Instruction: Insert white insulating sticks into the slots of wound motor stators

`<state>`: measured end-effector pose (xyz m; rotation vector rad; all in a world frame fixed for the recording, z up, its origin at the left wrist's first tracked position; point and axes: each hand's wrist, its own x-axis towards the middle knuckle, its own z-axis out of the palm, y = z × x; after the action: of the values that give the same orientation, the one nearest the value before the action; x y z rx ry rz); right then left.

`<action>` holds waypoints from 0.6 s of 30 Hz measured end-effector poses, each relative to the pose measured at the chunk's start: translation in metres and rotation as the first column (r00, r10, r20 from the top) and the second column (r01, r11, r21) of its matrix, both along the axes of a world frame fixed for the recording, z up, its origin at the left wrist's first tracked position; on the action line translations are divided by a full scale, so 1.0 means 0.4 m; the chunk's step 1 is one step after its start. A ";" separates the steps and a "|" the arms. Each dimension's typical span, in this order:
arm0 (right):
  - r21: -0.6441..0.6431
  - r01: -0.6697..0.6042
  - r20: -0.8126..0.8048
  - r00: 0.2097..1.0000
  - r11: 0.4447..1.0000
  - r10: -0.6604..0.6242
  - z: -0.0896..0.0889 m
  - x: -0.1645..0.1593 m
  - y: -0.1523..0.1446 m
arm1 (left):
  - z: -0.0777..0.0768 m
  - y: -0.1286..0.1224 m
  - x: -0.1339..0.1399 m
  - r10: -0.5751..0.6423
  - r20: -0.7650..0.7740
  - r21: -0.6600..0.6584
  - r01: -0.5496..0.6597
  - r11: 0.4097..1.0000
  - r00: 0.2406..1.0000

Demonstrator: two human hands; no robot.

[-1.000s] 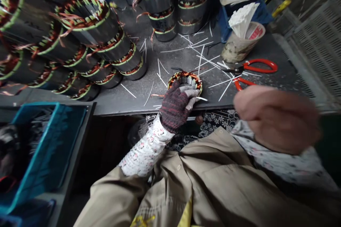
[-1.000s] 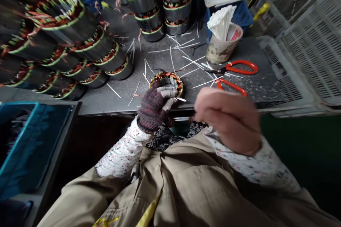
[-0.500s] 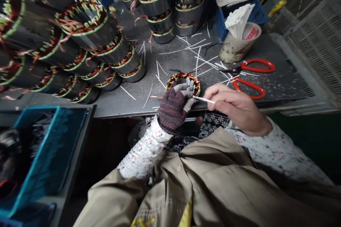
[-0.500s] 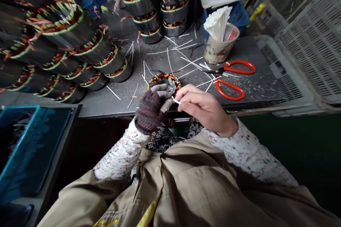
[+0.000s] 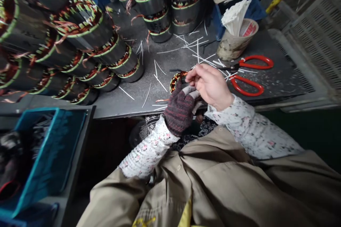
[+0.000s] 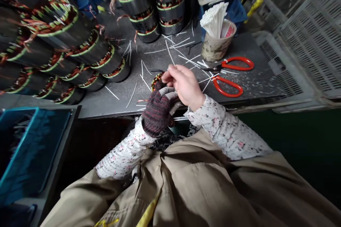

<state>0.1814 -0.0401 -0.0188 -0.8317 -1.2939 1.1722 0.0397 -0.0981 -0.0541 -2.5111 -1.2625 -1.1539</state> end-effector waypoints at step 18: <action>0.549 0.036 0.628 0.641 0.835 -0.441 -0.124 0.019 -0.113 | 0.140 0.136 -0.179 -0.354 -0.484 -0.239 0.268 0.933 0.800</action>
<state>0.1888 -0.0852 -0.0685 -1.0971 -1.9553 0.1877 -0.0319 -0.0436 0.0018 -2.9389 -0.8394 -0.3433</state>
